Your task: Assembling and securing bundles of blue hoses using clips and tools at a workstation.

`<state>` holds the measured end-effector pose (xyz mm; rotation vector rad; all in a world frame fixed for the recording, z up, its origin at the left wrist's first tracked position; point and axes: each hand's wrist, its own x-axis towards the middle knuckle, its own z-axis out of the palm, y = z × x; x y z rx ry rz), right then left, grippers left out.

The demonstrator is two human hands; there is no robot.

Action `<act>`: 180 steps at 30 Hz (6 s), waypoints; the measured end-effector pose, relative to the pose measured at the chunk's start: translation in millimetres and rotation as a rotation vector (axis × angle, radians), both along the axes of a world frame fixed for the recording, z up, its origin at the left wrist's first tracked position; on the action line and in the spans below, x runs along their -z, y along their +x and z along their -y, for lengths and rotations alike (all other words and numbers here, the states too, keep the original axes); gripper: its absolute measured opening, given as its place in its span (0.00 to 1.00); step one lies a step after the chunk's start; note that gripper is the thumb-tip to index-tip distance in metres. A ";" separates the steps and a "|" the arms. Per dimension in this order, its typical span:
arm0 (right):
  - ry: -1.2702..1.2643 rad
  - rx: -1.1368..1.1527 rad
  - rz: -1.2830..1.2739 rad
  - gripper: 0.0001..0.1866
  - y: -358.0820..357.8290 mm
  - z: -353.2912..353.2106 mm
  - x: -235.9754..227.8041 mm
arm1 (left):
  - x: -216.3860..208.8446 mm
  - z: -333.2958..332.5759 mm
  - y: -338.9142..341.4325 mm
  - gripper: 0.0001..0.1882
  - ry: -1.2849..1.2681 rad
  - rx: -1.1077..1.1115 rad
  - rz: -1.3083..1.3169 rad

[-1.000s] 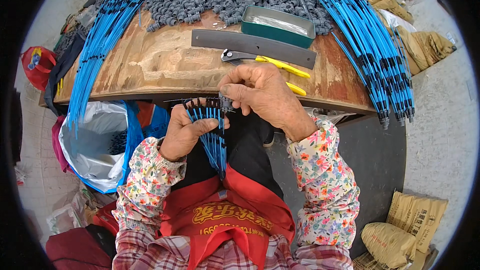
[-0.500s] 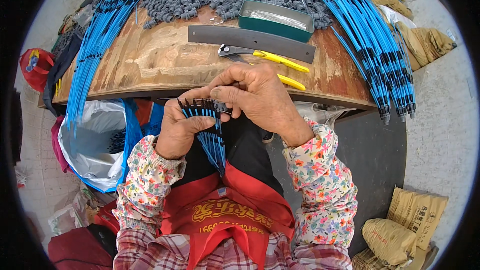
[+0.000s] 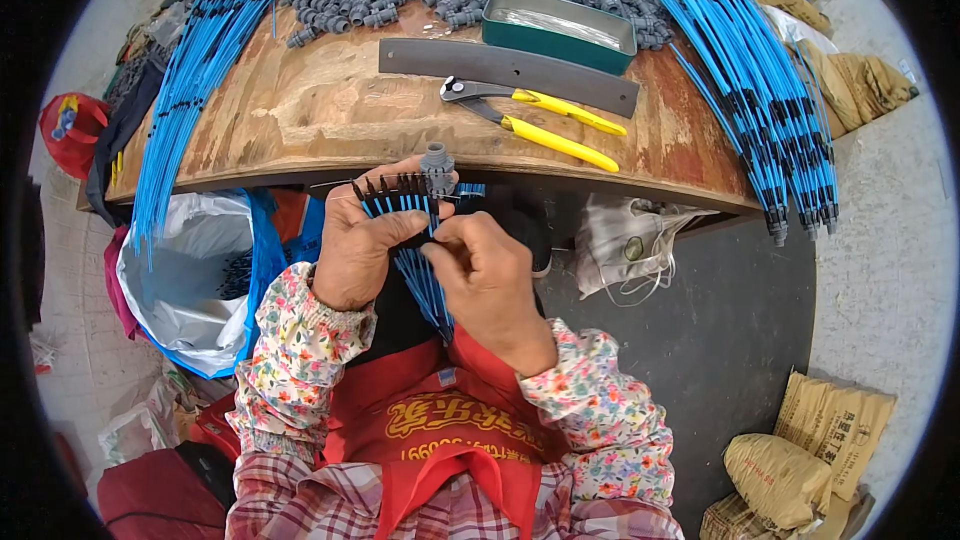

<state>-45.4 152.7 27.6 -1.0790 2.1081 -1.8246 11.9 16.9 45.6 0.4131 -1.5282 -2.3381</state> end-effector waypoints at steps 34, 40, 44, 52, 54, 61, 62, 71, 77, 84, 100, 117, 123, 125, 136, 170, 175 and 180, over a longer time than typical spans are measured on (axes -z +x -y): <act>-0.023 0.064 0.038 0.10 -5.3 3.1 -11.6 | 4.7 -2.8 1.7 0.23 -0.027 -0.079 -0.054; 0.028 0.051 0.041 0.16 -31.1 4.8 -40.2 | -1.5 -12.2 0.6 0.22 -0.212 -0.084 -0.058; 0.038 -0.044 -0.147 0.20 -38.1 7.5 -36.2 | -3.3 -14.5 1.4 0.22 -0.245 -0.103 -0.057; 0.043 -0.037 -0.028 0.16 -33.1 9.4 -24.4 | 7.7 -12.9 -1.8 0.18 -0.236 -0.194 -0.111; 0.034 -0.047 -0.001 0.15 -34.9 7.5 -24.4 | 15.0 -12.5 -2.8 0.17 -0.247 -0.212 -0.127; 0.019 -0.043 0.090 0.14 -34.4 4.3 -23.6 | 33.4 -8.2 0.8 0.13 -0.106 -0.040 -0.201; -0.024 -0.045 0.082 0.13 -34.2 5.4 -22.9 | 35.6 -8.3 0.9 0.13 -0.099 -0.044 -0.203; -0.136 -0.084 0.110 0.14 -37.7 4.4 -21.0 | 35.7 -14.6 -0.5 0.12 -0.463 -0.164 -0.246; -0.199 -0.179 0.189 0.15 -44.9 0.1 -16.6 | 34.5 -16.6 -4.2 0.13 -0.520 -0.174 -0.222; -0.074 -0.181 0.055 0.16 -52.7 -7.1 -15.2 | 27.6 -19.5 -4.3 0.13 -0.569 -0.187 -0.214; -0.109 -0.082 0.039 0.15 -49.0 -5.2 -19.2 | 46.5 -22.8 -6.3 0.12 -0.636 -0.220 -0.191; -0.023 -0.329 0.035 0.17 -69.2 -19.0 -43.6 | 18.6 -13.9 -7.0 0.10 -0.592 0.028 -0.192; -0.216 -0.402 -0.021 0.17 -71.7 -13.2 -39.4 | 34.3 -25.5 -7.6 0.16 -0.375 -0.105 -0.262; -0.254 -0.449 0.055 0.17 -72.9 -12.5 -36.6 | 37.1 -24.2 -3.8 0.15 -0.328 -0.114 -0.209; -0.324 -0.398 0.203 0.15 -73.6 -12.5 -27.7 | 22.5 -15.0 -12.7 0.12 -0.402 0.091 -0.343; -0.251 -0.380 0.043 0.15 -70.6 -7.9 -36.4 | 22.9 -0.1 -11.3 0.08 -0.174 0.283 -0.355; -0.290 -0.377 0.176 0.15 -70.5 -6.5 -31.9 | 28.0 1.0 -13.0 0.08 -0.395 0.185 -0.367; -0.292 -0.375 0.189 0.15 -69.5 -5.3 -32.1 | 27.1 1.4 -12.6 0.11 -0.356 0.192 -0.354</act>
